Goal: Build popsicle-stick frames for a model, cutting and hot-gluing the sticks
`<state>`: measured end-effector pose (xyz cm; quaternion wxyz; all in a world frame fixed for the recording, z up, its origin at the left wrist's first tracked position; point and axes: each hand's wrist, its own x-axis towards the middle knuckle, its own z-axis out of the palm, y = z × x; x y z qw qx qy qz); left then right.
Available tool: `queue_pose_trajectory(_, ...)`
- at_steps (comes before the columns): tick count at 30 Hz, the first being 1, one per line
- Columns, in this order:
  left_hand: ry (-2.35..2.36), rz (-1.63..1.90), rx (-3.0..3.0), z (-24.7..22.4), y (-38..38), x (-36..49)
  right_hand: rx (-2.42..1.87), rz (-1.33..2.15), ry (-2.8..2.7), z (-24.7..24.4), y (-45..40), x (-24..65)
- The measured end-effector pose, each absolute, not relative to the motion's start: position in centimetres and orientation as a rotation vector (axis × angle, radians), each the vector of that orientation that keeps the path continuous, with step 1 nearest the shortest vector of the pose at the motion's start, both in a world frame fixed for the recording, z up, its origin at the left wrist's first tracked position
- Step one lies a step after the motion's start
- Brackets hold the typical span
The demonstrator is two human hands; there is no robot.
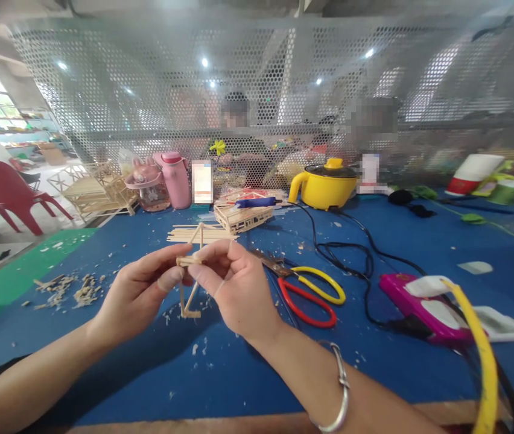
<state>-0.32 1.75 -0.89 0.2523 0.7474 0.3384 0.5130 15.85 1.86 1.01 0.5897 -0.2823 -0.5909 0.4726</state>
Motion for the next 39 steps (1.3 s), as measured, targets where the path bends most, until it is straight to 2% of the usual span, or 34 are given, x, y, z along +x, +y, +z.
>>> queue_pose_trajectory(9,0.983,1.502,2.272,-0.9,1.3,-0.5,-0.705,0.739,-1.532,0.9,1.1,15.7)
queue_pose_trajectory(19,0.986,1.573,2.164,-0.8,1.2,-0.6,-0.729,0.463,-1.647,0.1,1.3,16.2)
queue_pose_trajectory(30,1.005,1.490,2.351,-0.4,1.4,-0.9,-0.746,0.654,-1.575,0.0,1.4,15.9)
queue_pose_trajectory(39,0.960,1.466,2.513,0.3,1.7,-1.3,-0.687,1.241,-1.345,1.1,1.5,15.9)
